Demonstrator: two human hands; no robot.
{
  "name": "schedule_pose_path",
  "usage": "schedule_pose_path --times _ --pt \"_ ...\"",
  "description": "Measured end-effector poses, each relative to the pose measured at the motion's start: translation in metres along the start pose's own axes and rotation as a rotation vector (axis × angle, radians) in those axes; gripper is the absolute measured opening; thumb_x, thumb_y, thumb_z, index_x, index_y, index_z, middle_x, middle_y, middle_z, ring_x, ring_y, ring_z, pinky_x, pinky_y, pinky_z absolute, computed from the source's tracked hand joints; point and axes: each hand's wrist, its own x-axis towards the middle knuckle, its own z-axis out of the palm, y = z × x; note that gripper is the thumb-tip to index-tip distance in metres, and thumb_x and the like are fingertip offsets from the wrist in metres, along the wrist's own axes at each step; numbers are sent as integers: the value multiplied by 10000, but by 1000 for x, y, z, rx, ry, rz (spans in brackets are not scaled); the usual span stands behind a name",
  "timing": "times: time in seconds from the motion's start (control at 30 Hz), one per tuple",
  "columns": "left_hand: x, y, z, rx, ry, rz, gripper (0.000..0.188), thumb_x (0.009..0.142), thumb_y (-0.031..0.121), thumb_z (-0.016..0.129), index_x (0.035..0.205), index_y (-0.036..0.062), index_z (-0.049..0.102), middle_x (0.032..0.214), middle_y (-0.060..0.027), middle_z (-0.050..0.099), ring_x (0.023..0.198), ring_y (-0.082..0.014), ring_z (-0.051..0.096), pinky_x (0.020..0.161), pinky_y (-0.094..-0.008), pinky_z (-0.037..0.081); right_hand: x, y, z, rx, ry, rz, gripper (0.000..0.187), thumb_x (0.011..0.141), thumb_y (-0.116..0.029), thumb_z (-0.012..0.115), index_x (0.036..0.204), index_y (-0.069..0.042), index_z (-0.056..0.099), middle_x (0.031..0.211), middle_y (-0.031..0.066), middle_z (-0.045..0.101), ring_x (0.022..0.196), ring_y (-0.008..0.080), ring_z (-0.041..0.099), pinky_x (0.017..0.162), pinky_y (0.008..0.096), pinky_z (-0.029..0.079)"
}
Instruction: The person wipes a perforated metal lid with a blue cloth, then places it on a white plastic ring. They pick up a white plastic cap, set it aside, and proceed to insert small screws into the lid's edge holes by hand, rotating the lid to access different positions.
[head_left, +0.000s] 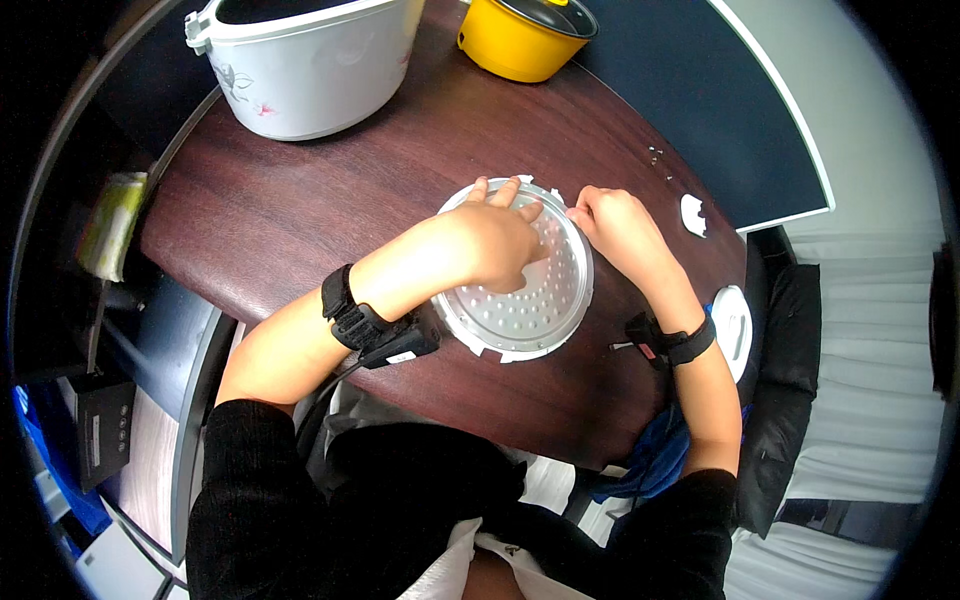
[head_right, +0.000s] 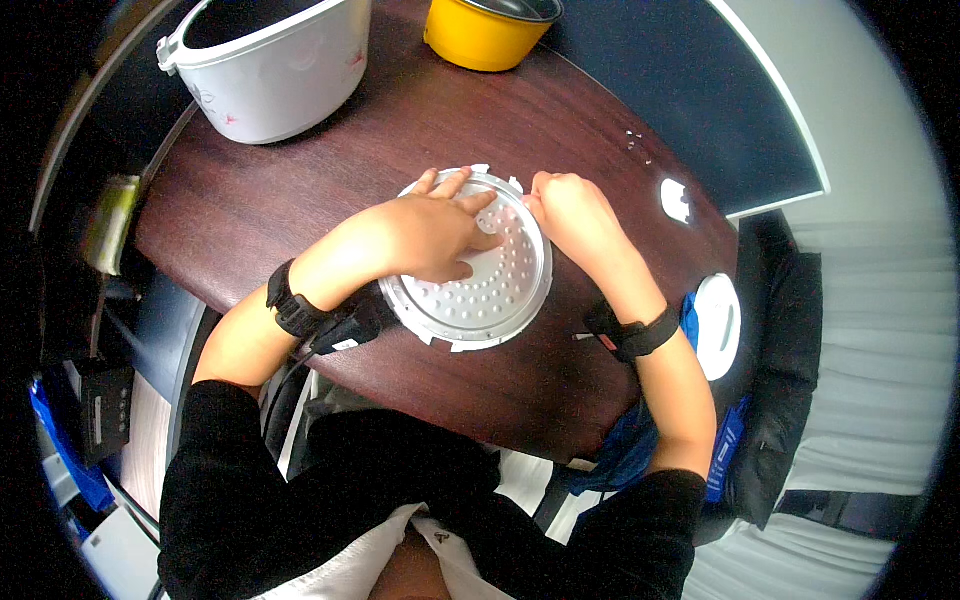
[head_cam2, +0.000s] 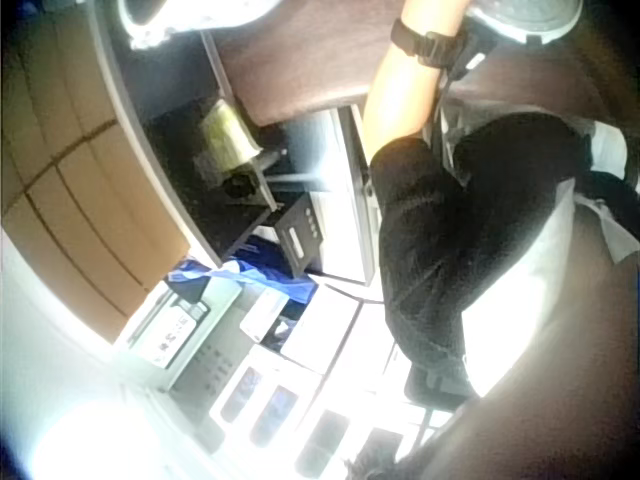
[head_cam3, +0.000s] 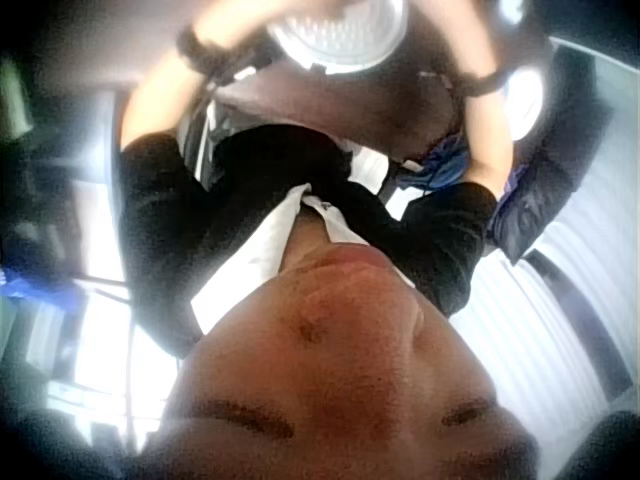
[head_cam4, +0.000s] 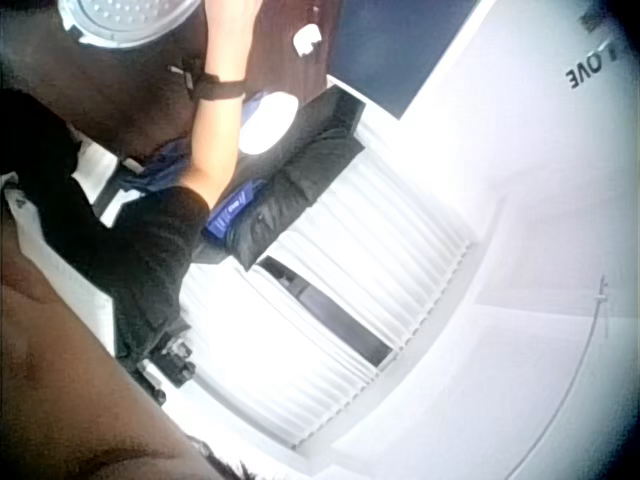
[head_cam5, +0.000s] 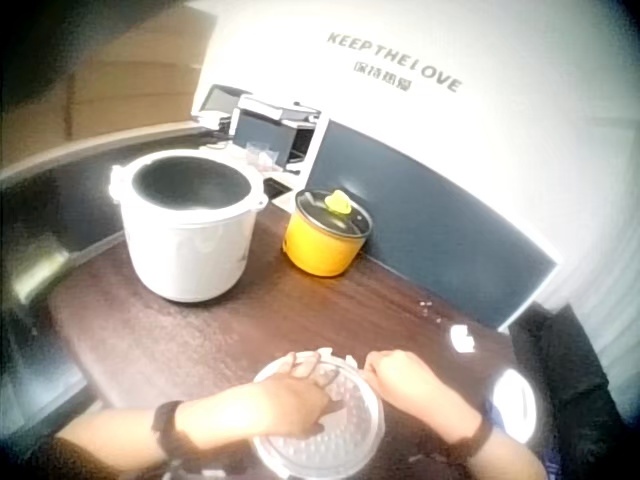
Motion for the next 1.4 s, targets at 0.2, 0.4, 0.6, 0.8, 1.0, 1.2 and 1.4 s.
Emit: schedule_pose_path --times 0.2,0.4,0.6,0.8,1.0,1.2,1.4 --pt "-1 -1 1 -14 19 -1 531 814 311 663 1333 258 563 1515 -159 323 1418 -448 190 1125 -599 195 0 -2 6 -80 30 7 220 861 -188 590 773 12 616 735 239 632 734 405 645 678 473 518" --pt "3 -2 2 -13 -8 -4 546 805 314 669 1336 258 557 1513 -158 327 1417 -451 190 1126 -600 192 1 5 10 16 15 81 246 874 -193 569 753 14 628 730 244 627 727 413 641 688 487 513" --pt "1 -4 3 -12 -2 0 543 808 315 665 1337 262 556 1522 -159 314 1425 -446 173 1128 -602 184 1 -1 -7 -3 -14 117 234 862 -205 605 758 4 629 730 231 632 721 393 644 678 472 513" --pt "2 -3 3 -11 -6 -3 540 814 315 658 1341 261 554 1531 -158 299 1429 -445 162 1126 -608 177 -1 -3 -8 -96 -44 -56 132 837 -134 645 822 -5 620 778 194 644 744 345 646 672 424 495" --pt "1 -3 2 2 3 9 535 814 319 661 1337 263 559 1525 -157 306 1423 -447 177 1119 -609 199 3 -7 -3 -147 -43 -84 145 844 -117 627 785 10 590 750 209 632 731 368 640 668 442 498" --pt "1 -3 3 5 22 8 540 814 317 662 1340 267 551 1518 -157 316 1418 -450 189 1114 -615 210 2 -6 4 -169 -46 -25 215 879 -167 574 785 23 609 735 241 630 745 401 643 673 473 514" --pt "3 -2 2 16 -7 -2 560 813 313 660 1355 270 529 1520 -156 314 1417 -450 193 1115 -612 213 2 5 6 -9 -94 92 312 932 -210 506 794 38 636 772 246 639 748 400 640 698 458 504"
